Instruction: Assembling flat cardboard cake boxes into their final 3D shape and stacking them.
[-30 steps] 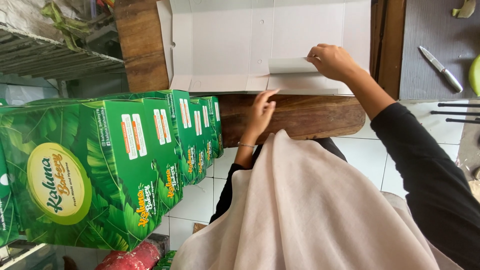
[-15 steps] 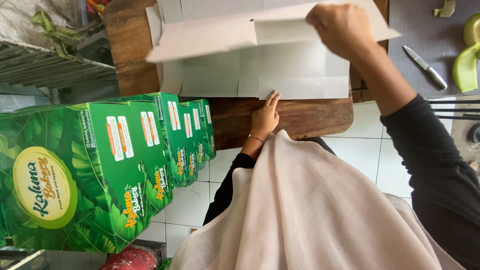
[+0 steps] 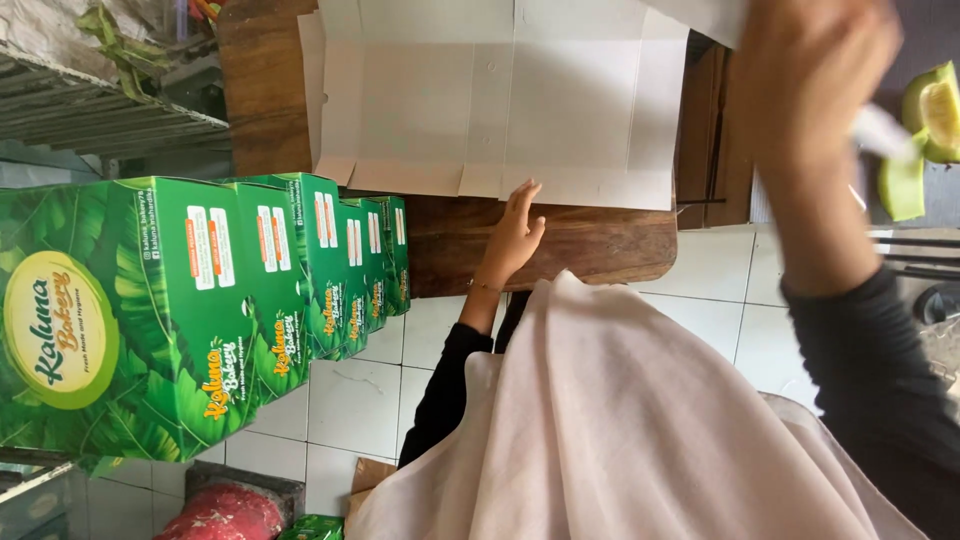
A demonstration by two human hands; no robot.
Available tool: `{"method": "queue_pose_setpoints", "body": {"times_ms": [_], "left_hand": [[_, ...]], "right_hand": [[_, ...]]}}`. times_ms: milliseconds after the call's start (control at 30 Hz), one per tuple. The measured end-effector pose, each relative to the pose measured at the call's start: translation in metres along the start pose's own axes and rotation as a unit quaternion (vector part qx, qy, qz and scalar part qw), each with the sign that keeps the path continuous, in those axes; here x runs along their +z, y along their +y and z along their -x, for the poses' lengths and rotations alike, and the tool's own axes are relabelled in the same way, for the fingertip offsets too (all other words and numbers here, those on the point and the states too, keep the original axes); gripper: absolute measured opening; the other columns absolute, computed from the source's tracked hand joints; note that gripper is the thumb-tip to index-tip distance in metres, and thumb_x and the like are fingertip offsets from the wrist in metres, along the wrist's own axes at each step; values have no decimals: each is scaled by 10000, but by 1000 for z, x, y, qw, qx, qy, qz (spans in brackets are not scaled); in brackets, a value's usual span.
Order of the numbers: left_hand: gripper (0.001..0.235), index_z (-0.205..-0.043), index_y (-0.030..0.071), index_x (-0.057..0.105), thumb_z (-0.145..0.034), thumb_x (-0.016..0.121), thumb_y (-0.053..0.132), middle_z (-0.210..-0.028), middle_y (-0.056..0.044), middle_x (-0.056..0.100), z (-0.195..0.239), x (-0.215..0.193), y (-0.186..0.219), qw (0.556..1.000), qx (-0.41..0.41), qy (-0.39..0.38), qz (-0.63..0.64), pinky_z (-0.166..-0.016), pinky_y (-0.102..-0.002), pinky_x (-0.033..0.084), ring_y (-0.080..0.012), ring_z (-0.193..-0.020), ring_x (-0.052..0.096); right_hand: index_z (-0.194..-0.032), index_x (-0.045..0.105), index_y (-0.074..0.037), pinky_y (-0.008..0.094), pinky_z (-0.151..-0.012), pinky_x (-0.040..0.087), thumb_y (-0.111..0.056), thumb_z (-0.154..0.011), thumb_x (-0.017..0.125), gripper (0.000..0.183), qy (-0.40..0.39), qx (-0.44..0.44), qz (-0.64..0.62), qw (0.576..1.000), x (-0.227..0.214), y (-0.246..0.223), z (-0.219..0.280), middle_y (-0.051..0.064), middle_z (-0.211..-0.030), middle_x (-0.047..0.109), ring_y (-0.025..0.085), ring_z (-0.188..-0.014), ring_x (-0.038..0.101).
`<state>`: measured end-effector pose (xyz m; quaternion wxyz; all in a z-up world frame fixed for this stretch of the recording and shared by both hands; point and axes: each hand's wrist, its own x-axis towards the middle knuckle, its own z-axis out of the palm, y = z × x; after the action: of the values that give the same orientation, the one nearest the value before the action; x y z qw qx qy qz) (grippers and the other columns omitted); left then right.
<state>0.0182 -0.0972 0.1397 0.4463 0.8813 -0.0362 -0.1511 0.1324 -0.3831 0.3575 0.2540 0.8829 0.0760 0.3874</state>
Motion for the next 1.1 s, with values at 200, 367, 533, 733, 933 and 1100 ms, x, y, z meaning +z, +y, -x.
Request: {"method": "queue_pose_setpoints", "body": {"times_ms": [200, 367, 533, 733, 933, 1100], "left_hand": [[736, -1587, 143, 270, -1046, 452, 607, -1563, -243, 330, 5, 3, 58, 945, -21, 0, 326, -1163, -608, 315, -484, -1449, 332], [961, -1628, 108, -43, -1017, 504, 609, -1614, -399, 41, 7, 29, 43, 908, -114, 27, 402, -1147, -727, 242, -596, -1475, 146], [763, -1630, 68, 131, -1019, 569, 197, -1565, -354, 325, 6, 60, -38, 820, -131, 106, 547, -1194, -605, 278, -482, -1436, 367], [672, -1570, 109, 344, -1010, 655, 312, -1364, -199, 582, -14, 73, -75, 817, -218, 171, 507, -983, -477, 528, -293, -1205, 600], [525, -1394, 49, 546, -918, 751, 131, -1190, -150, 627, -16, 76, -92, 812, -214, 176, 513, -906, -507, 570, -259, -1042, 631], [402, -1256, 2, 623, -897, 768, 111, -1010, -211, 691, 4, 61, -64, 859, -205, 216, 416, -793, -455, 623, -295, -917, 723]], "right_hand": [[-1119, 625, -338, 417, -514, 548, -318, -1017, 569, 118, -231, 6, -345, 910, 56, -169, 112, 2, -687, 671, 277, -572, 708], [-1192, 705, -298, 458, -837, 574, -431, -996, 650, 243, -441, 126, -623, 634, 64, -212, 126, -21, -977, 775, 264, -963, 743], [-1430, 558, -48, 551, -1119, 387, -437, -1069, 517, 533, -550, 156, -777, 264, 36, -171, 134, 259, -1371, 624, 382, -1327, 572], [-1342, 629, -185, 467, -923, 512, -463, -757, 868, 691, -440, -49, -655, 613, -32, -130, 176, 66, -1117, 626, 295, -1085, 637], [-932, 673, -146, 278, -652, 569, -145, -839, 763, 129, -234, -76, -643, 725, -21, -135, 203, -25, -798, 621, 151, -736, 698], [-983, 724, -74, 270, -627, 590, -122, -906, 800, 118, -307, 146, -748, 570, -18, -131, 203, 39, -801, 721, 184, -716, 740]]}}
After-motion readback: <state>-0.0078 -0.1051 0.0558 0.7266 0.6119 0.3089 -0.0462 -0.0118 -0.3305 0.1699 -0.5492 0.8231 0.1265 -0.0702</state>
